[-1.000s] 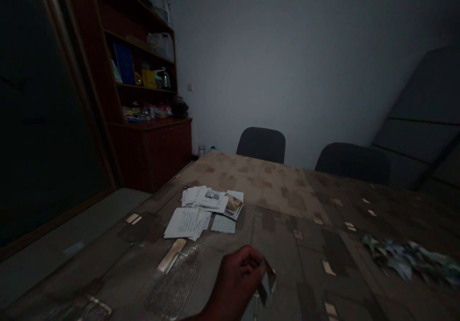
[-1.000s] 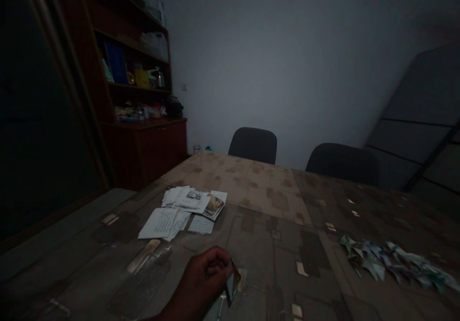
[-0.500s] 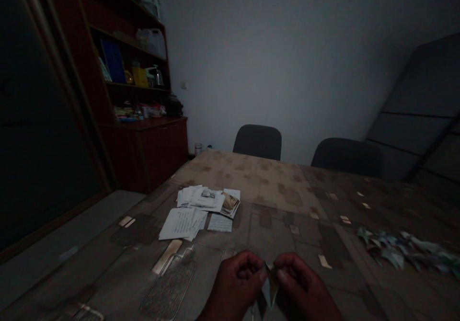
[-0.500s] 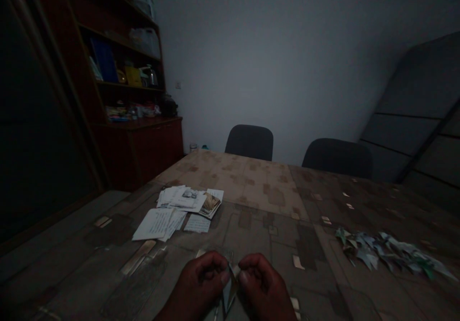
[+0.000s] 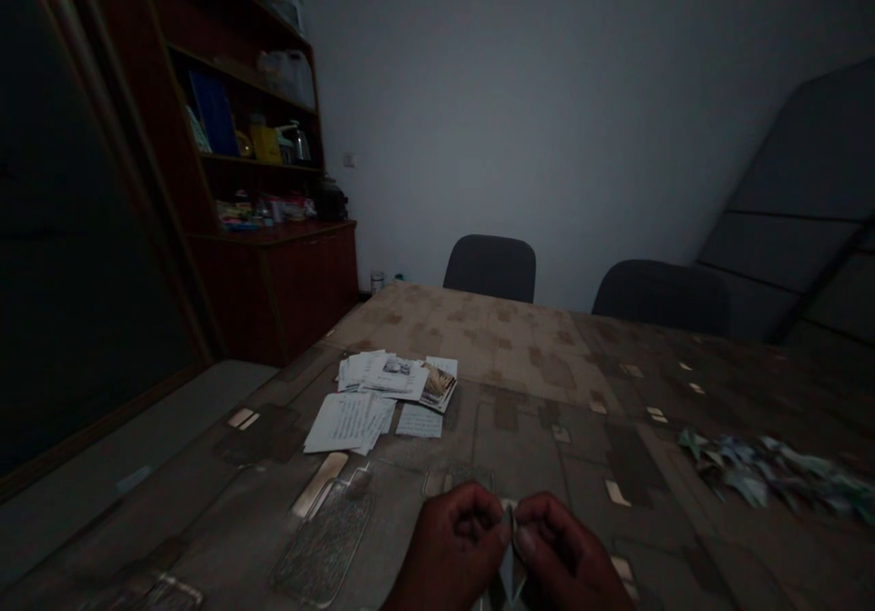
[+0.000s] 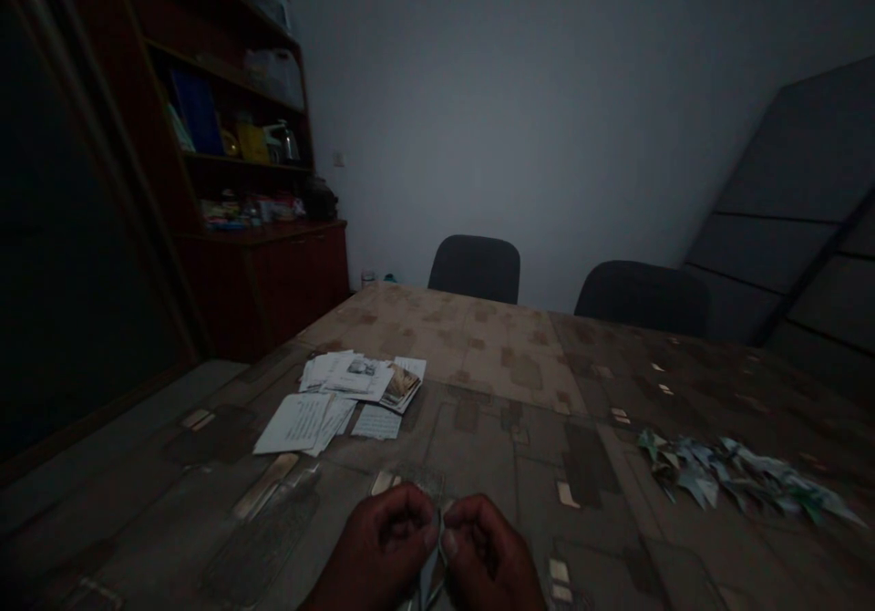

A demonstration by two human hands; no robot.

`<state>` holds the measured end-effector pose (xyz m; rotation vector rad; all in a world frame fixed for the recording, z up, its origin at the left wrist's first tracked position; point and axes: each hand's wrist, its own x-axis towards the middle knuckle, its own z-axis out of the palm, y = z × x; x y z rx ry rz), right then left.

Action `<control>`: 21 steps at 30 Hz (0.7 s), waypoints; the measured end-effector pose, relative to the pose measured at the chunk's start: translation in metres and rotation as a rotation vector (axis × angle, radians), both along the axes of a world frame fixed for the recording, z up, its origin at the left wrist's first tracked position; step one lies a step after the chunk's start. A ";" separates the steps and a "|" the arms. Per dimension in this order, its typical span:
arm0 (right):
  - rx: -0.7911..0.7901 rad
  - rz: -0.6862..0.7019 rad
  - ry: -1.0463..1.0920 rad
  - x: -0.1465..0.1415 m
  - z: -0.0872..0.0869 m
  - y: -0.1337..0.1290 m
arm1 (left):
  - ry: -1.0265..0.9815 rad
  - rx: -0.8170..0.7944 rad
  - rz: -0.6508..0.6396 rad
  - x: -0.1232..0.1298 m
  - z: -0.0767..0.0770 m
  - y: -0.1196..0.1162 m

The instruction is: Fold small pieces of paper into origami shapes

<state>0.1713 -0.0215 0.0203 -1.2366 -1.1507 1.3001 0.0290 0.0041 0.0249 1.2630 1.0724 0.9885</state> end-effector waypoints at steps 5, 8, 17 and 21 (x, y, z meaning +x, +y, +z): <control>0.050 -0.024 -0.045 -0.001 0.001 -0.001 | -0.018 -0.020 0.015 0.001 0.000 0.000; 0.089 -0.010 -0.050 0.001 0.002 0.001 | -0.054 -0.050 -0.020 0.000 -0.003 0.001; 0.084 0.063 -0.066 0.004 0.003 0.004 | -0.082 -0.066 -0.080 -0.005 0.001 0.001; 0.066 0.079 -0.110 0.005 0.005 0.005 | -0.046 -0.039 -0.083 -0.006 0.005 -0.001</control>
